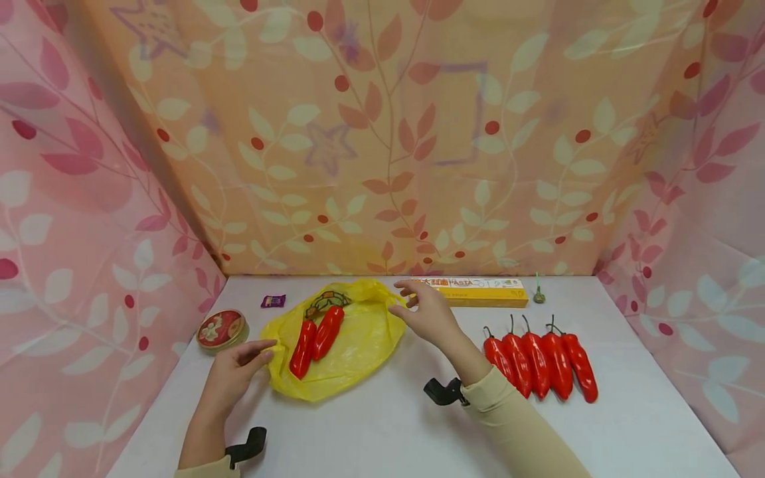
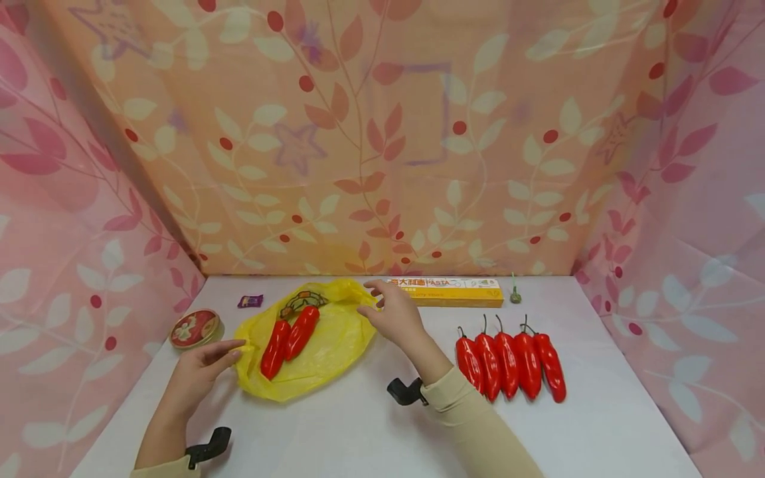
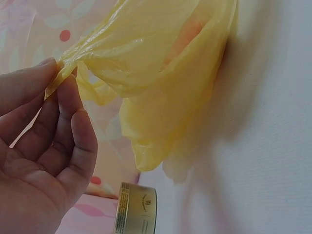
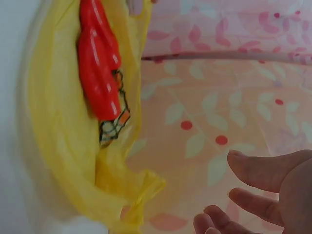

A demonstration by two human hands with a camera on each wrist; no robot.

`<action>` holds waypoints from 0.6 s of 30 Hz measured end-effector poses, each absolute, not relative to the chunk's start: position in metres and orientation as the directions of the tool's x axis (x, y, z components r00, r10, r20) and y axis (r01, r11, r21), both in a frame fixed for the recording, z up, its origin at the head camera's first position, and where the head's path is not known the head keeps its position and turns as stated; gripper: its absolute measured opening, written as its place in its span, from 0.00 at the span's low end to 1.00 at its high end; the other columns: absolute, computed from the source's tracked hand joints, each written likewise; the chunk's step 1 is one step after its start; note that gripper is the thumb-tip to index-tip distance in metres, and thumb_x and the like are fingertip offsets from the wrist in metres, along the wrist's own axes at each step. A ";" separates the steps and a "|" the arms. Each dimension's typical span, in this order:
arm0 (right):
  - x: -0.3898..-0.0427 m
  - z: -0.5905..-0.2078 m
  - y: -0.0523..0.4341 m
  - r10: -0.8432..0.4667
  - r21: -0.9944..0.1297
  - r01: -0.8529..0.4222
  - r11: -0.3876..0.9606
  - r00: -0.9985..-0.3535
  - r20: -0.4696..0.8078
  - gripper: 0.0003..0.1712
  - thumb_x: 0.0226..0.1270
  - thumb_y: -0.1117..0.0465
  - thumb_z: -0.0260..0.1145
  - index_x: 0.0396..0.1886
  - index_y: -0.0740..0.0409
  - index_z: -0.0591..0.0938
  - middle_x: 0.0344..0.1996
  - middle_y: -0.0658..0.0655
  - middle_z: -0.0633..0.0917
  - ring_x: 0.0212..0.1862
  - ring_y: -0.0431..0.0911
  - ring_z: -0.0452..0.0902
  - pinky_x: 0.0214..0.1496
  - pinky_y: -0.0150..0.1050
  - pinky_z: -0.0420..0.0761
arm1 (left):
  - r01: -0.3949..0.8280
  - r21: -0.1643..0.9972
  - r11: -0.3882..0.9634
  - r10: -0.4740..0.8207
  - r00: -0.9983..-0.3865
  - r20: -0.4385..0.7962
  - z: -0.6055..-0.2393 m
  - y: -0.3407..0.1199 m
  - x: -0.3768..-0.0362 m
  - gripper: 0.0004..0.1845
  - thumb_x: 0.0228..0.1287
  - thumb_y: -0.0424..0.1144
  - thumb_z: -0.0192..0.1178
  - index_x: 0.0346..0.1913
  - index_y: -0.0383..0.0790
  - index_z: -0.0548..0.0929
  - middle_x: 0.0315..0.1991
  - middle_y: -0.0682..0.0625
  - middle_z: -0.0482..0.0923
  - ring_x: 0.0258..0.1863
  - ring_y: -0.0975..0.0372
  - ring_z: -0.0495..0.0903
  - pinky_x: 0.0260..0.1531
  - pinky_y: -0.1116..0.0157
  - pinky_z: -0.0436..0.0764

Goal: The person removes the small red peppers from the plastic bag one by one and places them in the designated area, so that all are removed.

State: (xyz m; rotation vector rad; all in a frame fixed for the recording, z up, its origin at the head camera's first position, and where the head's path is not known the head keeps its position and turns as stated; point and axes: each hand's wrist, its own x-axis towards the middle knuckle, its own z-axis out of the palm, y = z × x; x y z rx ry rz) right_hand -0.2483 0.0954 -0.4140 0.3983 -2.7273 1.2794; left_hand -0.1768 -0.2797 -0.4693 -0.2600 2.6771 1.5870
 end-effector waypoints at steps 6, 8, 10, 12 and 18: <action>-0.259 -0.410 0.063 -0.268 -0.757 -0.300 0.581 -0.948 0.170 0.29 0.63 0.50 0.75 0.63 0.47 0.80 0.54 0.56 0.84 0.48 0.54 0.82 0.49 0.45 0.84 | -0.168 0.871 0.462 -0.143 -0.983 -0.114 -0.468 -0.280 -0.176 0.21 0.71 0.49 0.63 0.62 0.44 0.83 0.59 0.43 0.81 0.52 0.56 0.78 0.47 0.73 0.81; -0.263 -0.412 0.052 -0.282 -0.762 -0.295 0.576 -0.947 0.153 0.29 0.64 0.50 0.74 0.64 0.48 0.79 0.55 0.56 0.83 0.50 0.55 0.82 0.50 0.46 0.84 | -0.170 0.871 0.461 -0.142 -0.983 -0.117 -0.468 -0.280 -0.175 0.21 0.71 0.49 0.63 0.62 0.44 0.83 0.59 0.43 0.81 0.52 0.56 0.79 0.48 0.73 0.82; -0.267 -0.414 0.040 -0.286 -0.767 -0.286 0.575 -0.948 0.140 0.28 0.64 0.50 0.74 0.64 0.47 0.80 0.55 0.57 0.83 0.50 0.54 0.82 0.50 0.46 0.85 | -0.174 0.870 0.461 -0.142 -0.983 -0.121 -0.467 -0.280 -0.176 0.21 0.71 0.49 0.63 0.62 0.44 0.83 0.59 0.43 0.81 0.52 0.56 0.79 0.49 0.71 0.82; -0.273 -0.416 0.028 -0.288 -0.775 -0.279 0.566 -0.949 0.131 0.28 0.65 0.49 0.73 0.63 0.47 0.81 0.56 0.58 0.83 0.50 0.54 0.83 0.48 0.44 0.85 | -0.178 0.866 0.468 -0.144 -0.982 -0.124 -0.467 -0.280 -0.176 0.21 0.71 0.49 0.63 0.62 0.44 0.83 0.59 0.43 0.81 0.52 0.56 0.79 0.49 0.70 0.83; -0.292 -0.427 -0.003 -0.282 -0.836 -0.220 0.502 -0.956 0.082 0.28 0.65 0.50 0.73 0.63 0.49 0.81 0.58 0.62 0.83 0.59 0.58 0.79 0.49 0.45 0.85 | -0.191 0.860 0.474 -0.149 -0.980 -0.135 -0.466 -0.278 -0.176 0.22 0.71 0.50 0.63 0.62 0.45 0.83 0.59 0.43 0.81 0.52 0.56 0.79 0.50 0.67 0.83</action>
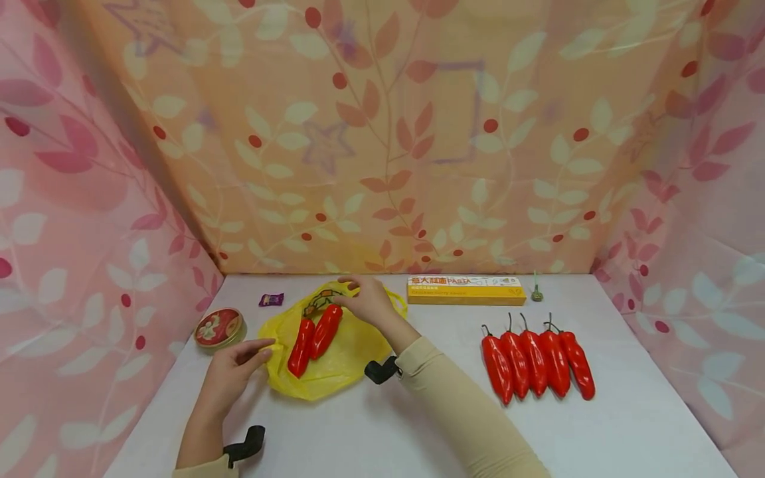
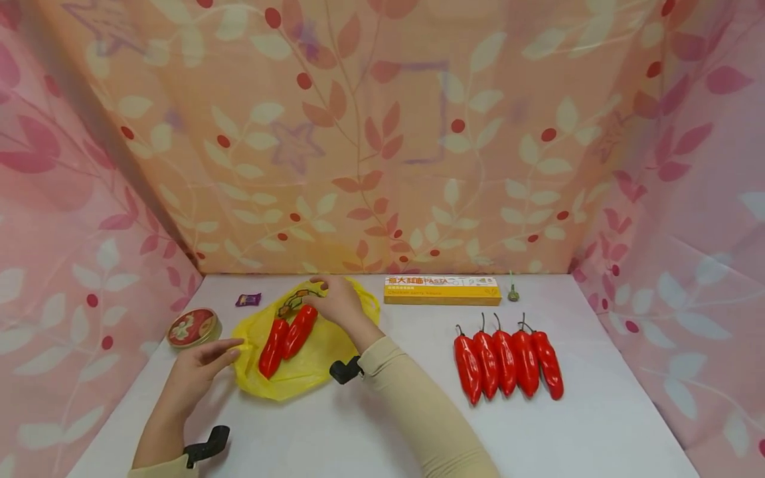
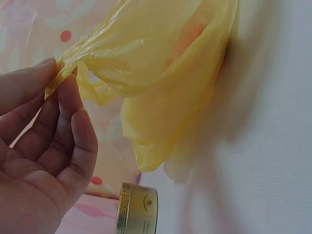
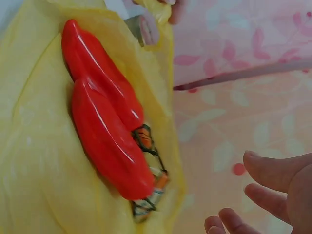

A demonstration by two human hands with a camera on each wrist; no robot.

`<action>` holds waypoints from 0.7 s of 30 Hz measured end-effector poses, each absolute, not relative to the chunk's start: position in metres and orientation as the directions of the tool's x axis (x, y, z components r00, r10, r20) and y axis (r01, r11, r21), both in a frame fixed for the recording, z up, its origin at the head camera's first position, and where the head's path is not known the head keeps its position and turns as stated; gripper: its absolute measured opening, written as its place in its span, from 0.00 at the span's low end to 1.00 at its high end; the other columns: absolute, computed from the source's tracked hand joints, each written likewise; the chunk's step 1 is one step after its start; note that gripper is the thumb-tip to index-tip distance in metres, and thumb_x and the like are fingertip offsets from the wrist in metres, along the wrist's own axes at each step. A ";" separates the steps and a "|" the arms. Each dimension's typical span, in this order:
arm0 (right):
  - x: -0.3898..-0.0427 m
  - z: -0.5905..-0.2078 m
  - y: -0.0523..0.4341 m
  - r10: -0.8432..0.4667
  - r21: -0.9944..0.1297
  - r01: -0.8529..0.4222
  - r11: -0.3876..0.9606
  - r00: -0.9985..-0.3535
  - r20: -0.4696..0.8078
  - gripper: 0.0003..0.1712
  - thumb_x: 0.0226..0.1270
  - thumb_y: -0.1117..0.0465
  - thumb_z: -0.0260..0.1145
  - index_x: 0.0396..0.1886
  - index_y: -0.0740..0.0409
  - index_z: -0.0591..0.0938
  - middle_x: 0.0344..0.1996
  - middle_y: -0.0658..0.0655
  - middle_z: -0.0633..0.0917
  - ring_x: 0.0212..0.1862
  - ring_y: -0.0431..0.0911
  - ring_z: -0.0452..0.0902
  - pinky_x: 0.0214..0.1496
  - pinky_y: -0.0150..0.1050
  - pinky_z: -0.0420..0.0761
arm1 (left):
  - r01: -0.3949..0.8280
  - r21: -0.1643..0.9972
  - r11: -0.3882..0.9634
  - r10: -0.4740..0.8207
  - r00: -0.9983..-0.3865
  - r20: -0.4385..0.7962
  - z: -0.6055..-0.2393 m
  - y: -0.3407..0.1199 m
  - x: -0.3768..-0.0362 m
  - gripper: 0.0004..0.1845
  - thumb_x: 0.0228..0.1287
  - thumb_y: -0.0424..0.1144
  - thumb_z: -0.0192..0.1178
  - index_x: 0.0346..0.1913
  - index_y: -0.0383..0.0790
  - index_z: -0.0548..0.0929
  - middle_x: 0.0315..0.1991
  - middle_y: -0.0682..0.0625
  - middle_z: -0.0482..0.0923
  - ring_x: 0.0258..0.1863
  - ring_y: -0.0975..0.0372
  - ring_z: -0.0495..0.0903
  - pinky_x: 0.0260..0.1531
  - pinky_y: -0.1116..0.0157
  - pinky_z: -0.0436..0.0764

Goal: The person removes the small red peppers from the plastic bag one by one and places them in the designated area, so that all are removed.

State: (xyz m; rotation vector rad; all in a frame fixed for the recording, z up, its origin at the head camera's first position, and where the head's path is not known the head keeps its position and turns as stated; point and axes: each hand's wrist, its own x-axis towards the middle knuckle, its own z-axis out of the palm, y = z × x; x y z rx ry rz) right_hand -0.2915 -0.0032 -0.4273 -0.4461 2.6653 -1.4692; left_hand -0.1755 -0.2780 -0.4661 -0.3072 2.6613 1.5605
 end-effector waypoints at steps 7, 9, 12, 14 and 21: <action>-0.309 -0.450 -0.031 -0.244 -0.862 -0.102 0.496 -0.970 -0.025 0.31 0.63 0.49 0.75 0.65 0.52 0.80 0.60 0.65 0.81 0.56 0.54 0.78 0.52 0.45 0.82 | -0.183 0.870 0.457 -0.144 -0.981 -0.131 -0.468 -0.280 -0.177 0.21 0.71 0.49 0.63 0.62 0.45 0.83 0.59 0.43 0.81 0.54 0.56 0.79 0.50 0.70 0.83; -0.310 -0.456 -0.037 -0.243 -0.866 -0.088 0.492 -0.969 -0.039 0.31 0.63 0.50 0.75 0.64 0.53 0.80 0.58 0.64 0.82 0.52 0.53 0.79 0.49 0.44 0.83 | -0.180 0.873 0.454 -0.143 -0.981 -0.128 -0.469 -0.280 -0.177 0.21 0.71 0.48 0.63 0.62 0.45 0.83 0.60 0.43 0.81 0.54 0.56 0.79 0.49 0.72 0.82; -0.310 -0.464 -0.045 -0.255 -0.868 -0.087 0.490 -0.966 -0.048 0.30 0.63 0.53 0.75 0.64 0.54 0.81 0.59 0.63 0.82 0.50 0.52 0.78 0.49 0.42 0.82 | -0.167 0.876 0.453 -0.139 -0.984 -0.116 -0.470 -0.281 -0.177 0.20 0.71 0.47 0.63 0.62 0.44 0.83 0.59 0.43 0.81 0.54 0.56 0.79 0.46 0.76 0.81; -0.309 -0.469 -0.048 -0.262 -0.871 -0.085 0.484 -0.964 -0.052 0.30 0.63 0.54 0.75 0.64 0.55 0.80 0.61 0.62 0.81 0.52 0.53 0.78 0.52 0.44 0.82 | -0.159 0.878 0.452 -0.136 -0.985 -0.108 -0.470 -0.281 -0.177 0.20 0.72 0.47 0.63 0.62 0.44 0.84 0.59 0.43 0.81 0.53 0.57 0.79 0.46 0.76 0.80; -0.302 -0.484 -0.050 -0.220 -0.851 -0.027 0.524 -0.970 -0.104 0.35 0.62 0.53 0.76 0.68 0.56 0.77 0.64 0.60 0.79 0.60 0.54 0.76 0.64 0.48 0.77 | -0.164 0.877 0.451 -0.133 -0.984 -0.115 -0.468 -0.280 -0.176 0.21 0.71 0.48 0.63 0.62 0.44 0.83 0.59 0.43 0.81 0.53 0.56 0.78 0.48 0.73 0.82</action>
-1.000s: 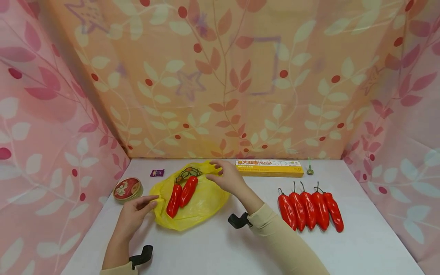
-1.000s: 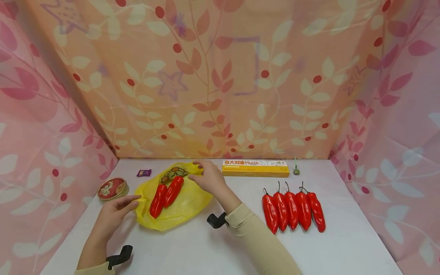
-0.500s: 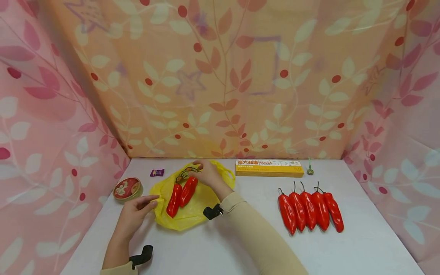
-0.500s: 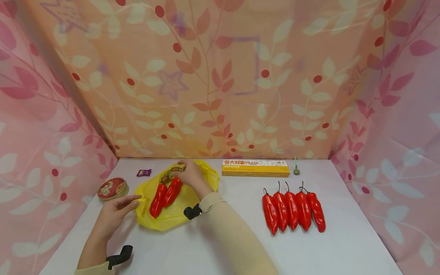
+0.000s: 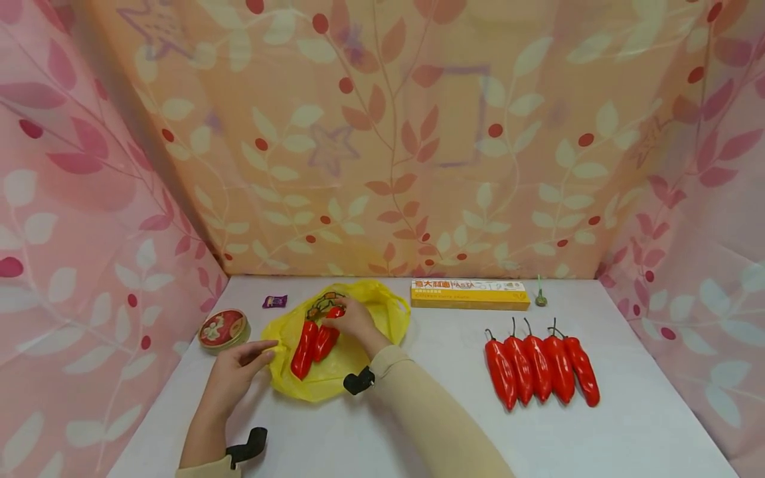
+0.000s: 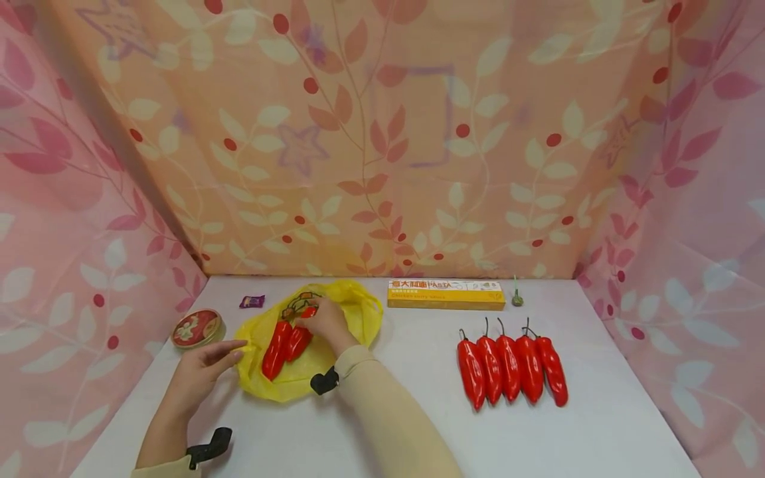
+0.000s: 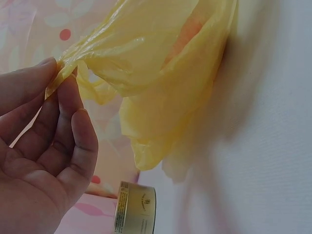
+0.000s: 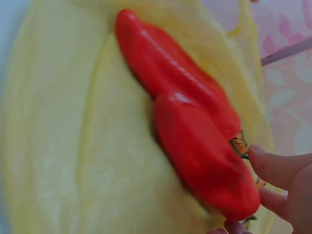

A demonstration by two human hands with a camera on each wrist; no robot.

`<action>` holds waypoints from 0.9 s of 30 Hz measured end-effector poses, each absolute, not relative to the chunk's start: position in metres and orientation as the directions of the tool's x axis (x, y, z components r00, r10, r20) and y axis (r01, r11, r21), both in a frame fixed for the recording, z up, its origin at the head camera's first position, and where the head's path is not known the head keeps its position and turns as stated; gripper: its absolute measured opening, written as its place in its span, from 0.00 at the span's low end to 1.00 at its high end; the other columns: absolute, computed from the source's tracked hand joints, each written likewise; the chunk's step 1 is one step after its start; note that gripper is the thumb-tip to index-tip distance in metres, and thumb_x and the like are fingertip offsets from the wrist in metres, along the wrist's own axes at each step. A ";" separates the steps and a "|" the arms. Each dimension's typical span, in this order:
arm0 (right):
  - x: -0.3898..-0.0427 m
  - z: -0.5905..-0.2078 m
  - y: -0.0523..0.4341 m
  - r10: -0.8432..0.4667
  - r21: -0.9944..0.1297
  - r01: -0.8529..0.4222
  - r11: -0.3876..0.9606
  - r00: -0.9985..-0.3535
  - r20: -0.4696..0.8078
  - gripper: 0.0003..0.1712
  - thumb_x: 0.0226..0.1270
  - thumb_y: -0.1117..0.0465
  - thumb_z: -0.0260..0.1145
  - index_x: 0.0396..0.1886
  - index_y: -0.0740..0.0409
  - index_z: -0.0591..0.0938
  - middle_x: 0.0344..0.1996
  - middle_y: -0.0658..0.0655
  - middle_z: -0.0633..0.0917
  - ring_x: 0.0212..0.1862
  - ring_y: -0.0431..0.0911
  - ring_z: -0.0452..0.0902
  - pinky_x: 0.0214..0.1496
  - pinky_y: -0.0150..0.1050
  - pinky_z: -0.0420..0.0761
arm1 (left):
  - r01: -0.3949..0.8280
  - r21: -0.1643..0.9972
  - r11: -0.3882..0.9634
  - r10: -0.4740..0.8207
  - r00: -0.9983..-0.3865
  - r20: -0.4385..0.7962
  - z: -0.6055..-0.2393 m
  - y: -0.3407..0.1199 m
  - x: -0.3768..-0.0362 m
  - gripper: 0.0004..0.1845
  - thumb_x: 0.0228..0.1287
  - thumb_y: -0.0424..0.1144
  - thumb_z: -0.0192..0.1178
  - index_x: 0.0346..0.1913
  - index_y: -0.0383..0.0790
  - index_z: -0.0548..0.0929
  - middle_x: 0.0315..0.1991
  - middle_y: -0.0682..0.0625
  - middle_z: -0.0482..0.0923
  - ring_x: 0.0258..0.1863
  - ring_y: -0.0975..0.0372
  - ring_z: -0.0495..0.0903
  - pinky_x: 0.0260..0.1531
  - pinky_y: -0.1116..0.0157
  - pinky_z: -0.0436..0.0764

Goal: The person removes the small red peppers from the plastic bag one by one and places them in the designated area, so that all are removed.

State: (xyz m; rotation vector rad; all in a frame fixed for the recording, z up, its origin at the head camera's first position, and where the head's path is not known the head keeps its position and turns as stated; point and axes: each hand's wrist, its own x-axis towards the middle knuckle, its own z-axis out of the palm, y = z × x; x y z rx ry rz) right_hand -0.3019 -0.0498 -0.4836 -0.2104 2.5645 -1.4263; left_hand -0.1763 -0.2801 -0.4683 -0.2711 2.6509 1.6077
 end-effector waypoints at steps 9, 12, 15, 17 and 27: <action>-0.299 -0.486 -0.049 -0.159 -0.852 -0.005 0.523 -0.983 -0.091 0.30 0.59 0.58 0.78 0.62 0.55 0.80 0.55 0.59 0.83 0.49 0.50 0.79 0.51 0.43 0.85 | -0.163 0.876 0.453 -0.135 -0.984 -0.114 -0.468 -0.279 -0.177 0.21 0.71 0.49 0.63 0.62 0.44 0.83 0.60 0.43 0.81 0.53 0.56 0.78 0.47 0.74 0.81; -0.298 -0.483 -0.048 -0.156 -0.864 -0.004 0.503 -0.984 -0.087 0.29 0.60 0.60 0.77 0.62 0.54 0.79 0.55 0.60 0.82 0.48 0.51 0.79 0.47 0.43 0.86 | -0.165 0.877 0.452 -0.134 -0.984 -0.116 -0.468 -0.280 -0.178 0.21 0.71 0.49 0.63 0.62 0.44 0.83 0.59 0.43 0.81 0.52 0.56 0.78 0.48 0.73 0.81; -0.296 -0.479 -0.046 -0.162 -0.869 -0.002 0.495 -0.983 -0.090 0.29 0.62 0.61 0.75 0.64 0.54 0.79 0.55 0.60 0.81 0.49 0.51 0.80 0.48 0.44 0.86 | -0.168 0.877 0.450 -0.135 -0.984 -0.120 -0.468 -0.280 -0.179 0.21 0.71 0.49 0.63 0.61 0.45 0.84 0.59 0.43 0.81 0.52 0.56 0.78 0.48 0.72 0.82; -0.294 -0.475 -0.044 -0.177 -0.867 -0.011 0.498 -0.980 -0.089 0.29 0.63 0.60 0.74 0.65 0.54 0.78 0.55 0.60 0.81 0.49 0.51 0.79 0.48 0.44 0.86 | -0.174 0.876 0.449 -0.135 -0.983 -0.126 -0.468 -0.280 -0.178 0.21 0.71 0.49 0.63 0.62 0.45 0.83 0.59 0.43 0.81 0.52 0.56 0.78 0.49 0.71 0.82; -0.270 -0.456 -0.023 -0.268 -0.914 -0.063 0.401 -0.962 -0.051 0.31 0.68 0.54 0.71 0.70 0.48 0.75 0.59 0.61 0.78 0.45 0.50 0.81 0.33 0.39 0.87 | -0.193 0.862 0.469 -0.141 -0.980 -0.142 -0.466 -0.281 -0.175 0.22 0.71 0.50 0.63 0.62 0.45 0.83 0.59 0.43 0.81 0.52 0.56 0.79 0.51 0.67 0.83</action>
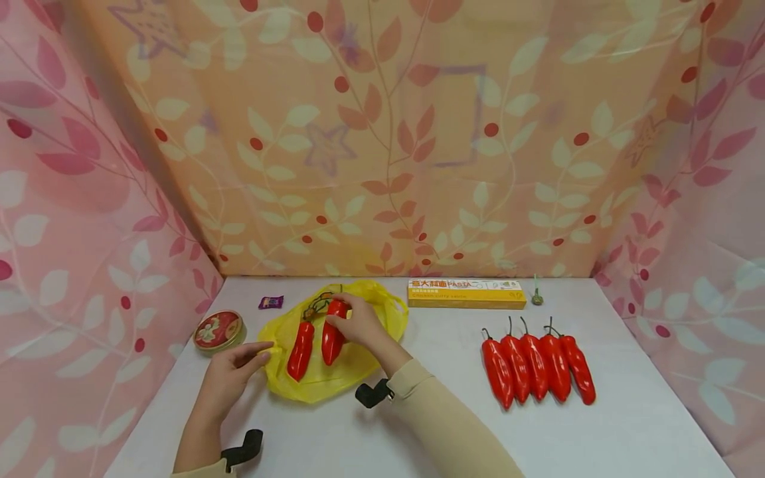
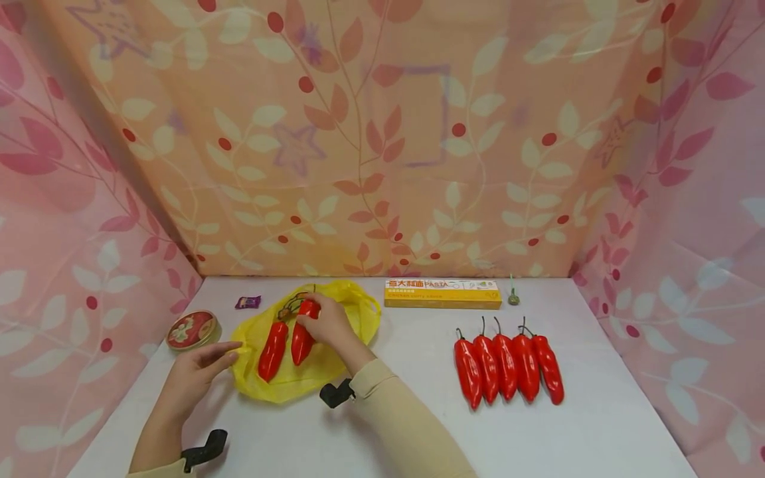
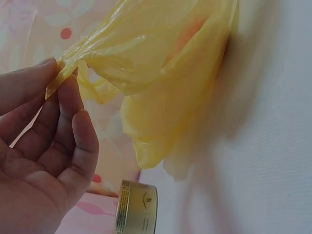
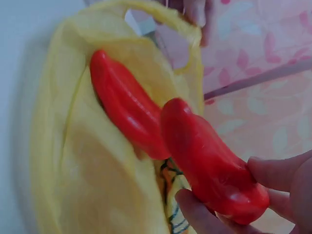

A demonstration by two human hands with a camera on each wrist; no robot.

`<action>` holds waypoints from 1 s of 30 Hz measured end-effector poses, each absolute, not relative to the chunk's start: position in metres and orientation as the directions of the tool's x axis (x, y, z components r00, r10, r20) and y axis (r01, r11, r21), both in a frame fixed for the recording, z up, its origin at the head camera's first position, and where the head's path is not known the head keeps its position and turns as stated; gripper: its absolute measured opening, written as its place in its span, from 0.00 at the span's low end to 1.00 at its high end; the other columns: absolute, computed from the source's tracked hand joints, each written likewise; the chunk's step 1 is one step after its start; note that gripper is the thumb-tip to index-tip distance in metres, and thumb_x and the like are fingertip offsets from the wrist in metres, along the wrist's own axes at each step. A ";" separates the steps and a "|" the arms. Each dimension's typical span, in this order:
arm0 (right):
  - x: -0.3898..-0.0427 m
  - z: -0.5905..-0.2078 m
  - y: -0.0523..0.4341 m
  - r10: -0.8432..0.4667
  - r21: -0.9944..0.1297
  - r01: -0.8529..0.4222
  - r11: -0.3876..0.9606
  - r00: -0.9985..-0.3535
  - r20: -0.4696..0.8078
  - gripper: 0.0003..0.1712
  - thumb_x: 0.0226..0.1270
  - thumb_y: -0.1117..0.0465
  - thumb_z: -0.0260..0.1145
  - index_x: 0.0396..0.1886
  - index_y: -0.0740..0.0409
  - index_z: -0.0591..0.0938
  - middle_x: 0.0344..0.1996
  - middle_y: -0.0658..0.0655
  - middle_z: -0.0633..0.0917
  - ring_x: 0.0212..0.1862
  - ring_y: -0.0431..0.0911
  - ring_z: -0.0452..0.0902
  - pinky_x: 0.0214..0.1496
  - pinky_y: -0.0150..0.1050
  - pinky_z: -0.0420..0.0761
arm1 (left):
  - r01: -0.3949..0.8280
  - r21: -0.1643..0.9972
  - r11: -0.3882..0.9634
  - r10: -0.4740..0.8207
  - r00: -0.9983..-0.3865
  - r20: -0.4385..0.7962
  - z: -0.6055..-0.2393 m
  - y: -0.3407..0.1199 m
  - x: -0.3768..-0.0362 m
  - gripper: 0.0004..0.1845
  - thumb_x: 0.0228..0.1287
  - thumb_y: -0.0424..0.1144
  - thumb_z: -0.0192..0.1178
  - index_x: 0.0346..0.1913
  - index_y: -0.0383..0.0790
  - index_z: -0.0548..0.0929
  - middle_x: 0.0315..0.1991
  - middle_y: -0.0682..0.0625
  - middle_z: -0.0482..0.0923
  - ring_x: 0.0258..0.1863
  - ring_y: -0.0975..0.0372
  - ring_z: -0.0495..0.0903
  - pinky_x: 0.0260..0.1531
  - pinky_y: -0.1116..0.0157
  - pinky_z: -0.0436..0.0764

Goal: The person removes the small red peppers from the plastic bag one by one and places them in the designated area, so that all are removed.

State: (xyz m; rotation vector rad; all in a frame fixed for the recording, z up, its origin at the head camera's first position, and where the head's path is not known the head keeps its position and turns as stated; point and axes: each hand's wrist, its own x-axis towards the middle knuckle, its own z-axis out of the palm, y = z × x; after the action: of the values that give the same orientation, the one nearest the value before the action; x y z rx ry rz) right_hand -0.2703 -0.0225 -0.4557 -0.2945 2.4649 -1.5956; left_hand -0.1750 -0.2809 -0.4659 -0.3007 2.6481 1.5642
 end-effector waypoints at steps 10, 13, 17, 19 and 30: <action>-0.242 -0.448 0.017 -0.317 -0.918 -0.135 0.372 -0.948 0.011 0.25 0.70 0.51 0.68 0.65 0.40 0.77 0.59 0.59 0.79 0.41 0.49 0.81 0.35 0.39 0.87 | -0.192 0.864 0.466 -0.141 -0.980 -0.142 -0.467 -0.281 -0.175 0.22 0.71 0.50 0.62 0.62 0.44 0.83 0.59 0.43 0.81 0.51 0.56 0.79 0.50 0.69 0.83; -0.237 -0.445 0.030 -0.329 -0.916 -0.138 0.376 -0.944 0.008 0.26 0.70 0.50 0.68 0.66 0.39 0.76 0.58 0.58 0.79 0.43 0.50 0.80 0.36 0.39 0.87 | -0.200 0.864 0.462 -0.139 -0.979 -0.151 -0.466 -0.280 -0.174 0.22 0.71 0.49 0.62 0.63 0.44 0.83 0.59 0.43 0.81 0.52 0.55 0.79 0.50 0.69 0.83; -0.232 -0.441 0.046 -0.360 -0.907 -0.160 0.389 -0.933 0.010 0.28 0.67 0.51 0.70 0.66 0.40 0.76 0.55 0.57 0.80 0.46 0.51 0.80 0.37 0.40 0.87 | -0.212 0.859 0.467 -0.143 -0.976 -0.164 -0.467 -0.280 -0.174 0.22 0.71 0.50 0.63 0.63 0.45 0.83 0.58 0.43 0.81 0.51 0.53 0.78 0.48 0.68 0.82; -0.230 -0.438 0.054 -0.368 -0.902 -0.176 0.393 -0.929 0.020 0.30 0.65 0.53 0.72 0.67 0.40 0.76 0.55 0.58 0.80 0.46 0.52 0.80 0.37 0.40 0.87 | -0.213 0.856 0.471 -0.145 -0.976 -0.163 -0.466 -0.280 -0.174 0.23 0.71 0.51 0.63 0.63 0.45 0.83 0.58 0.43 0.81 0.51 0.52 0.77 0.47 0.68 0.82; -0.213 -0.425 0.100 -0.227 -0.863 -0.159 0.480 -0.972 0.052 0.36 0.62 0.50 0.75 0.70 0.36 0.75 0.55 0.55 0.82 0.49 0.51 0.81 0.38 0.40 0.87 | -0.229 0.858 0.460 -0.146 -0.973 -0.181 -0.463 -0.281 -0.172 0.23 0.71 0.50 0.63 0.64 0.45 0.82 0.59 0.42 0.80 0.53 0.51 0.76 0.47 0.69 0.82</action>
State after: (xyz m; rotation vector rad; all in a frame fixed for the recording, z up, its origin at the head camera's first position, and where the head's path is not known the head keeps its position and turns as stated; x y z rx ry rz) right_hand -0.2133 0.0997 -0.4250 -0.3451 2.6430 -1.5287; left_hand -0.1724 -0.2810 -0.4631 -0.3358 2.6131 1.5560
